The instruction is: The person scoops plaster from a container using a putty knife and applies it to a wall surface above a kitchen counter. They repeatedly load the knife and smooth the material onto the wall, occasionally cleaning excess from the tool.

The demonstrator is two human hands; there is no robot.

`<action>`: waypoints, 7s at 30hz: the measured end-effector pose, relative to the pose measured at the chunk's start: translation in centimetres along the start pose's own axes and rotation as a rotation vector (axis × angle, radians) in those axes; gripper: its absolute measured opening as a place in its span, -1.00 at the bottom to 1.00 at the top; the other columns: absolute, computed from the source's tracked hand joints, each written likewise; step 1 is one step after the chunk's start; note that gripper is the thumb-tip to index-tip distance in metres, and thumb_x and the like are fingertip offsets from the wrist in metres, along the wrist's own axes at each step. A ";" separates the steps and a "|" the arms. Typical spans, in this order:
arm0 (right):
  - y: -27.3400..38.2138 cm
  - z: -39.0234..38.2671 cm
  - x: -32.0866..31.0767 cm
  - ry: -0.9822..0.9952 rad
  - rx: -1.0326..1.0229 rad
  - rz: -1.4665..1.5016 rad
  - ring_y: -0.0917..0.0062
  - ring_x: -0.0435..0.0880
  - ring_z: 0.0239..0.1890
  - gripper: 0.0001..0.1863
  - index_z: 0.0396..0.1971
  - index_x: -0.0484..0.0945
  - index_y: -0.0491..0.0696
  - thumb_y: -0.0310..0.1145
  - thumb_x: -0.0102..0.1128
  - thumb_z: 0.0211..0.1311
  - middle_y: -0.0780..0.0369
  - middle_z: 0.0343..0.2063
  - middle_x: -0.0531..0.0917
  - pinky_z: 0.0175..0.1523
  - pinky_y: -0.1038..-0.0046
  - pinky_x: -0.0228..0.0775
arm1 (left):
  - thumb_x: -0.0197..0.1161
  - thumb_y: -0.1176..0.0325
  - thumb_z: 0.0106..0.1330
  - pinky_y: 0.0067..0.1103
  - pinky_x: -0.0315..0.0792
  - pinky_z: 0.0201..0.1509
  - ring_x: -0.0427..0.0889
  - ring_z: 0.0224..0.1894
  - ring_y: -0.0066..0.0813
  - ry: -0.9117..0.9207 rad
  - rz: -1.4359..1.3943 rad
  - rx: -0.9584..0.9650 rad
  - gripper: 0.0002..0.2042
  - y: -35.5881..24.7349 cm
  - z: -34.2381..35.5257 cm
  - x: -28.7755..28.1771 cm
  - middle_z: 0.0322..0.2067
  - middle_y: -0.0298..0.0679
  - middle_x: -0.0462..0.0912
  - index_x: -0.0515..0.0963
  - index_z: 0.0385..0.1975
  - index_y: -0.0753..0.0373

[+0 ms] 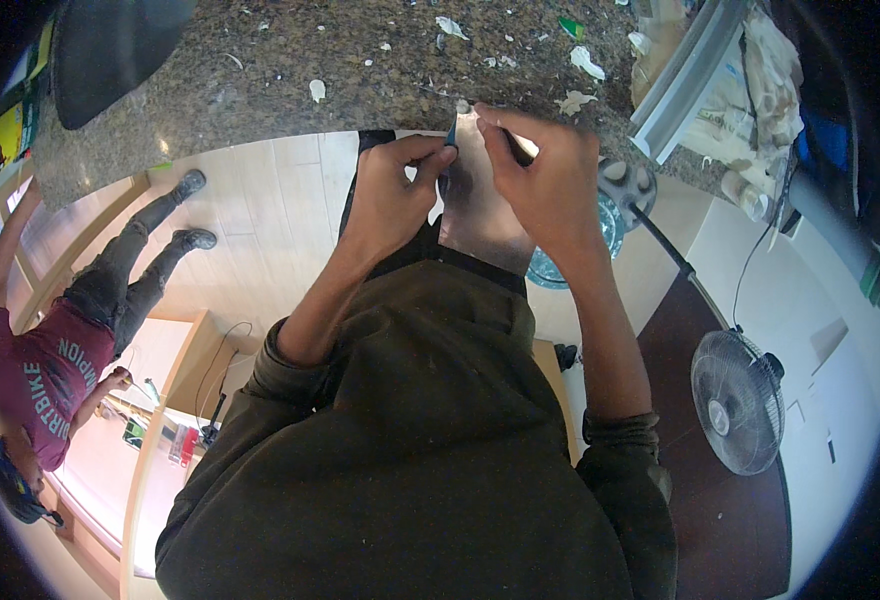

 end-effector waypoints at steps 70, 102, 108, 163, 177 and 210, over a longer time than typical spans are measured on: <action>-2.6 -7.3 -12.1 -0.582 -0.232 0.958 0.34 0.63 -0.18 -0.76 -0.27 0.63 -0.13 -0.48 0.43 0.03 0.14 -0.21 0.59 0.00 0.38 0.43 | 0.40 0.38 0.25 -0.62 0.41 -0.11 0.48 -0.10 -0.49 -0.567 -0.113 0.271 -0.41 -13.5 -8.9 5.4 -0.03 -0.08 0.54 0.33 0.24 0.39; 1.4 -8.5 -12.7 -0.695 -0.398 0.520 0.26 0.75 -0.18 -0.72 -0.11 0.64 -0.23 -0.65 0.27 0.13 0.03 -0.20 0.71 -0.18 0.44 0.60 | 0.12 0.58 0.39 -0.46 0.40 0.22 0.55 0.12 -0.31 -0.258 0.225 0.602 -0.66 -16.1 -13.5 5.9 0.07 0.02 0.58 0.44 0.14 0.51; 1.5 -8.2 -13.2 -0.756 -0.363 0.601 0.25 0.73 -0.30 -0.75 -0.10 0.64 -0.22 -0.58 0.22 0.22 0.05 -0.30 0.70 -0.22 0.42 0.55 | 0.21 0.49 0.37 -0.48 0.36 0.22 0.51 0.13 -0.35 -0.331 -0.003 0.494 -0.54 -15.9 -12.1 5.0 0.09 0.03 0.55 0.36 0.23 0.48; 7.5 -8.2 -14.7 -0.407 -0.287 0.769 0.36 0.75 -0.40 -0.82 -0.22 0.65 -0.19 -0.51 0.32 0.16 0.07 -0.37 0.72 -0.32 0.47 0.54 | 0.31 0.57 0.25 -0.59 0.46 0.02 0.57 -0.10 -0.60 0.078 0.023 0.391 -0.68 -20.2 -11.2 2.3 -0.17 -0.26 0.67 0.50 0.00 0.39; 9.1 -8.2 -15.2 -0.371 -0.449 0.669 0.26 0.73 -0.38 -0.83 -0.25 0.65 -0.17 -0.50 0.32 0.14 0.05 -0.39 0.70 -0.28 0.39 0.52 | 0.18 0.76 0.19 -0.51 0.48 0.08 0.58 0.00 -0.47 0.195 -0.502 0.237 -0.61 -19.1 -10.1 2.6 -0.06 -0.21 0.59 0.45 0.04 0.36; 8.2 -6.9 -12.7 -0.254 -0.451 0.854 0.58 0.67 -0.46 -0.84 -0.22 0.59 -0.18 -0.50 0.29 0.22 0.19 -0.40 0.68 -0.40 0.52 0.47 | 0.11 0.85 0.07 -0.41 0.46 0.16 0.57 0.06 -0.32 0.300 -0.697 0.125 -0.53 -19.4 -9.1 1.9 -0.04 -0.12 0.56 0.42 0.03 0.40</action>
Point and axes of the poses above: each hand's wrist, its own z-axis towards the middle knuckle, its own x-axis out of the palm, y = z × x, the point moved 4 cm from there along z, towards the middle knuckle
